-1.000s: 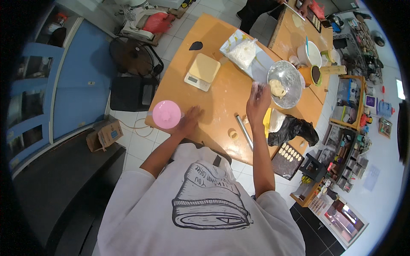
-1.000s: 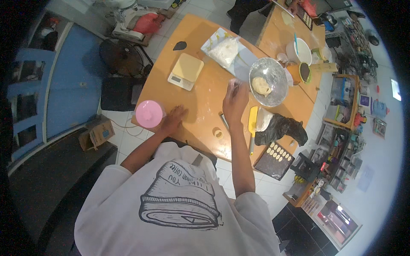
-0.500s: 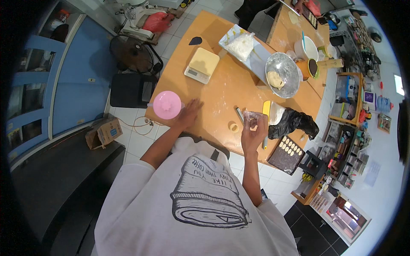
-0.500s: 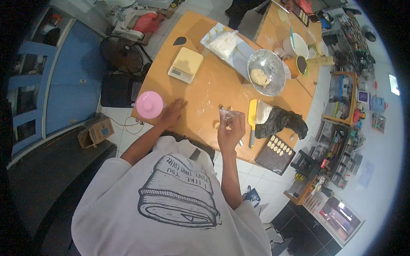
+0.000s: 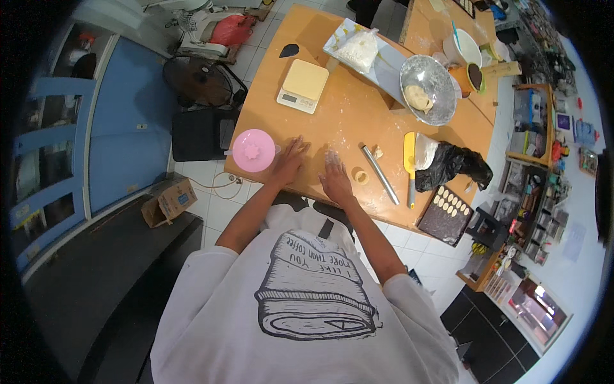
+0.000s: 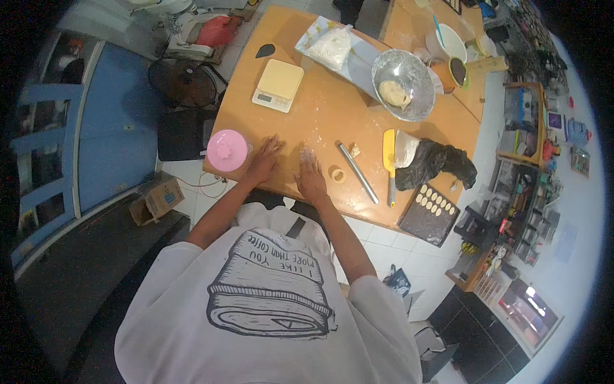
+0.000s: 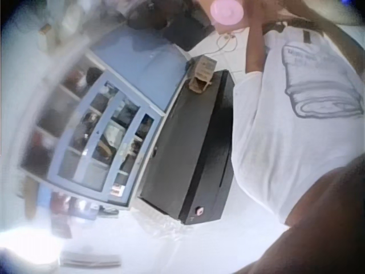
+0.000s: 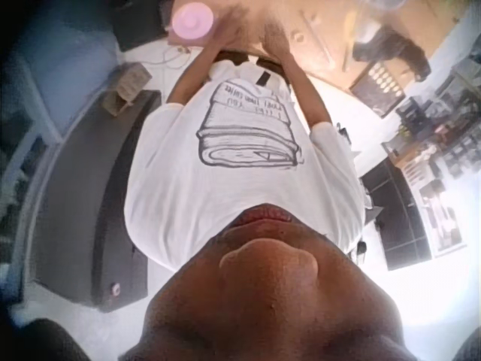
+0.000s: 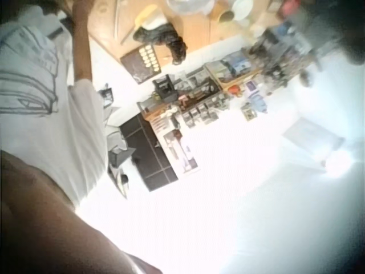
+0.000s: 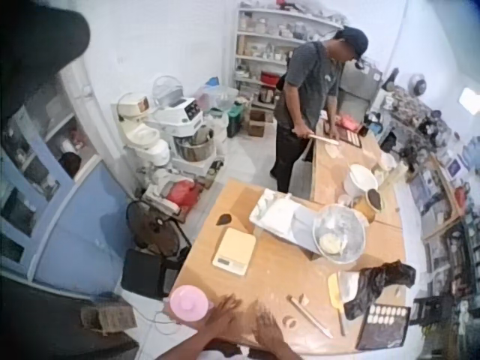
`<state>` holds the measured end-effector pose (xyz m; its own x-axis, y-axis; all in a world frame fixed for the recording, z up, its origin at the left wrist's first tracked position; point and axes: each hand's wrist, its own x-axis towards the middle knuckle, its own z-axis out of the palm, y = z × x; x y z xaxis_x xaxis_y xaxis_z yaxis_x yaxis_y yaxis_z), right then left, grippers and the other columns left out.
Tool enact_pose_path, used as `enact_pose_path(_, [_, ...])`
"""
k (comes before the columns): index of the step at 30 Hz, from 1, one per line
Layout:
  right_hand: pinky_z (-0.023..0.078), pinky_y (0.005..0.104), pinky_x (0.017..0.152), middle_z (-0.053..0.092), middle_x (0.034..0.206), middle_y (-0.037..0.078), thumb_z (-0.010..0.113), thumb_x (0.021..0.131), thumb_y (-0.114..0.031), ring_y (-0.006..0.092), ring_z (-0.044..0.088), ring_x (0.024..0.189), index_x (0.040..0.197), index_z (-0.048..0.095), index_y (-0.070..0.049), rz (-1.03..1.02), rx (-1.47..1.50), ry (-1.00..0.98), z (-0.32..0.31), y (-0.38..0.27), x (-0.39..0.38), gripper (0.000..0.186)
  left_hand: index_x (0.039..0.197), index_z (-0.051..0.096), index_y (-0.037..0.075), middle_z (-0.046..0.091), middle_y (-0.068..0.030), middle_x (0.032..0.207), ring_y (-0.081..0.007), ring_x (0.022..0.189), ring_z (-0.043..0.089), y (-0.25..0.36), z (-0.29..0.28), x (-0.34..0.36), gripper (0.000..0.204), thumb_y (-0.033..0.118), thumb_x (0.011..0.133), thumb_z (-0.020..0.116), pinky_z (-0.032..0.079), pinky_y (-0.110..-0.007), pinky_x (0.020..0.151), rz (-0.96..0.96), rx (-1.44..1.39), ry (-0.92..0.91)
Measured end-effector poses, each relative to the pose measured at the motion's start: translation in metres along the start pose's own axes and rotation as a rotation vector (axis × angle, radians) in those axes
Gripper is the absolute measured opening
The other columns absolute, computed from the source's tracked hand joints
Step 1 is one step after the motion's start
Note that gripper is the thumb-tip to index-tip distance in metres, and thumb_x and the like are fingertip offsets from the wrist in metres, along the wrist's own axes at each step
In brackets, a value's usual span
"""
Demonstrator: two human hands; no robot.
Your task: The person uses a rolling pin to flatten pieces of dough on a wooden table, cuts out circles using a round mold, and places them onto a baking tray. The person also handles pieces of dough by hand, shapes them into balls, and uses a knife to cut dough.
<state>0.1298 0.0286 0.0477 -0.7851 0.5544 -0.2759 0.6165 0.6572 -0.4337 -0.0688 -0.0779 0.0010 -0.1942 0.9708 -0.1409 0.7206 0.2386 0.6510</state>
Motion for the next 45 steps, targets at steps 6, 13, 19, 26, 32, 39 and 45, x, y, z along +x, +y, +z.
enact_pose_path(6, [0.016, 0.0555, 0.126, 0.009, 0.171, 0.020, 0.044, 0.106, -0.036, 0.0387, 0.012, 0.157, 0.162, 0.013, 0.000, 0.211, -0.103, 0.105, 0.029, 0.003, 0.021, 0.073, 0.156, 0.040, 0.012, 0.022, -0.0203, 0.168, -0.0432, 0.153, 0.024, 0.001, -0.009, -0.009, 0.079, -0.002, 0.082, 0.064, 0.030, -0.050, 0.123, -0.018, -0.066, -0.090])
enact_pose_path(13, [0.013, 0.0556, 0.126, 0.009, 0.171, 0.019, 0.042, 0.107, -0.038, 0.0359, 0.013, 0.158, 0.163, 0.012, -0.001, 0.042, -0.026, 0.016, 0.052, -0.019, 0.010, 0.074, 0.158, 0.038, 0.013, 0.021, -0.0199, 0.168, -0.0421, 0.154, 0.022, -0.007, -0.005, -0.014, 0.084, -0.005, 0.079, 0.063, 0.027, -0.049, 0.124, 0.026, -0.033, -0.050])
enact_pose_path(19, [0.012, 0.0548, 0.126, 0.013, 0.171, 0.016, 0.041, 0.107, -0.042, 0.0334, 0.016, 0.157, 0.163, 0.015, -0.002, 0.215, -0.219, 0.217, 0.026, 0.014, 0.053, 0.074, 0.159, 0.036, 0.013, 0.018, -0.0197, 0.169, -0.0423, 0.154, 0.021, 0.001, -0.013, -0.008, 0.085, -0.011, 0.080, 0.057, 0.027, -0.050, 0.124, 0.052, -0.045, -0.096])
enact_pose_path(26, [0.013, 0.0560, 0.126, 0.008, 0.171, 0.021, 0.044, 0.105, -0.043, 0.0387, 0.010, 0.158, 0.162, 0.015, 0.001, 0.198, -0.082, 0.074, 0.043, -0.011, 0.002, 0.078, 0.160, 0.034, 0.014, 0.016, -0.0214, 0.169, -0.0437, 0.154, 0.020, 0.002, -0.014, -0.005, 0.086, -0.007, 0.080, 0.060, 0.024, -0.050, 0.125, -0.004, -0.028, -0.142])
enact_pose_path(32, [0.012, 0.0561, 0.126, 0.007, 0.171, 0.022, 0.041, 0.106, -0.041, 0.0381, 0.010, 0.158, 0.162, 0.013, 0.001, 0.189, -0.049, 0.239, 0.025, 0.010, 0.054, 0.075, 0.161, 0.031, 0.014, 0.015, -0.0207, 0.169, -0.0429, 0.155, 0.017, 0.001, -0.020, -0.006, 0.087, -0.006, 0.081, 0.060, 0.023, -0.049, 0.125, 0.013, -0.037, -0.166])
enact_pose_path(39, [0.014, 0.0559, 0.126, 0.015, 0.170, 0.018, 0.047, 0.104, -0.041, 0.0352, 0.019, 0.156, 0.162, 0.021, -0.001, 0.079, -0.126, 0.061, 0.017, 0.006, 0.043, 0.074, 0.160, 0.032, 0.014, 0.020, -0.0212, 0.168, -0.0429, 0.154, 0.019, 0.006, -0.020, -0.005, 0.085, -0.005, 0.082, 0.060, 0.022, -0.050, 0.125, 0.003, 0.040, -0.156])
enact_pose_path(45, [0.016, 0.0562, 0.126, 0.016, 0.171, 0.013, 0.046, 0.105, -0.038, 0.0323, 0.018, 0.157, 0.162, 0.024, -0.005, 0.099, -0.124, 0.022, 0.013, -0.009, -0.001, 0.070, 0.158, 0.035, 0.011, 0.022, -0.0244, 0.166, -0.0449, 0.153, 0.020, 0.010, -0.032, 0.003, 0.081, -0.002, 0.083, 0.061, 0.021, -0.053, 0.125, 0.093, -0.023, -0.191])
